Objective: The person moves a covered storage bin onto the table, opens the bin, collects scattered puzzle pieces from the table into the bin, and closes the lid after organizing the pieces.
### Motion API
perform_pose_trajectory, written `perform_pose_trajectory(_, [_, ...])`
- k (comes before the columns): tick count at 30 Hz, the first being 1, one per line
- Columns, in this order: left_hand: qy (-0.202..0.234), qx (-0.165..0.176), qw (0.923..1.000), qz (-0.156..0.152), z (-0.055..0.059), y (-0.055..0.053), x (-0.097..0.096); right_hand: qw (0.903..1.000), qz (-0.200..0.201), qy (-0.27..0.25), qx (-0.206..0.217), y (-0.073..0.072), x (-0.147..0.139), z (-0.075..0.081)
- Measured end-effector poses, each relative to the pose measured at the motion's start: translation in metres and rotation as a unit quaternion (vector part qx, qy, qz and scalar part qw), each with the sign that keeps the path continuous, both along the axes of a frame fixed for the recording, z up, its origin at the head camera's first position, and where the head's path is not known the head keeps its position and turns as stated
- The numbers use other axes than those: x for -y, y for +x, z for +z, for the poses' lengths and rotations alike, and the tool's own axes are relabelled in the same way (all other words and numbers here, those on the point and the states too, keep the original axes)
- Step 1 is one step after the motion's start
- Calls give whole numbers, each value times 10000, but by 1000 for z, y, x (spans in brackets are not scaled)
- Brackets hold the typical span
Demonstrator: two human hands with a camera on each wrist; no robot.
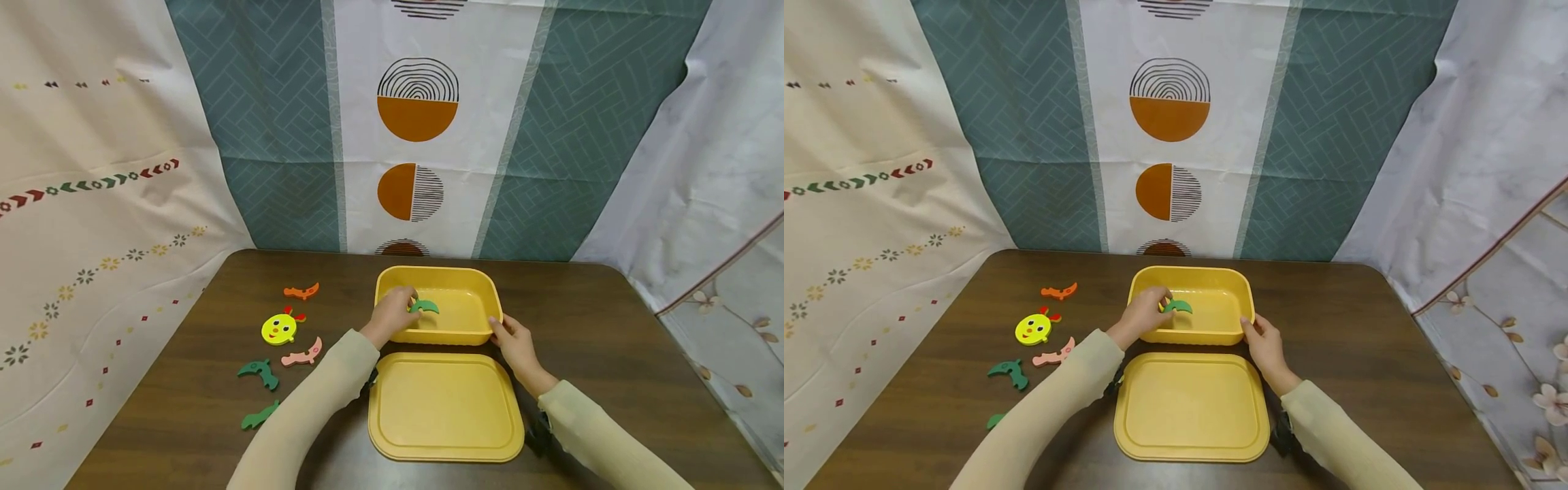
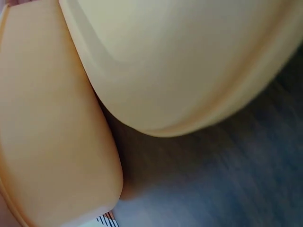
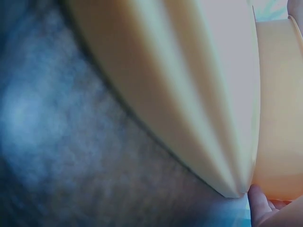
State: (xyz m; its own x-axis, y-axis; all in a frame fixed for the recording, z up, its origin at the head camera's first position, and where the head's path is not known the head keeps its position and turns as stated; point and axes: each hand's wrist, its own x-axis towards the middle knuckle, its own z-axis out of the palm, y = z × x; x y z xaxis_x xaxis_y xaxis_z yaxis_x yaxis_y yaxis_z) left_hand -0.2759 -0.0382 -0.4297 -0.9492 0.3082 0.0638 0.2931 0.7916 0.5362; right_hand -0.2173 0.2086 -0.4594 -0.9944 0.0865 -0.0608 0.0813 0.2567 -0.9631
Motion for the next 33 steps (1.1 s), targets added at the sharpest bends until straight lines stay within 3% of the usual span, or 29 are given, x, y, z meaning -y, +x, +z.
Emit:
perform_pose_trajectory(11, [-296,145,9995,17,1,4,0,10000,-19,-77,-20,0,1,-1])
perform_pose_trajectory(23, [-241,268,9992,151,1,4,2,9999,-22,-117,-25,0,3,-1])
perform_pose_trajectory(33, [-50,-92,9999,82,-1,4,3,9999,-100,-45,-31,1,5,-1])
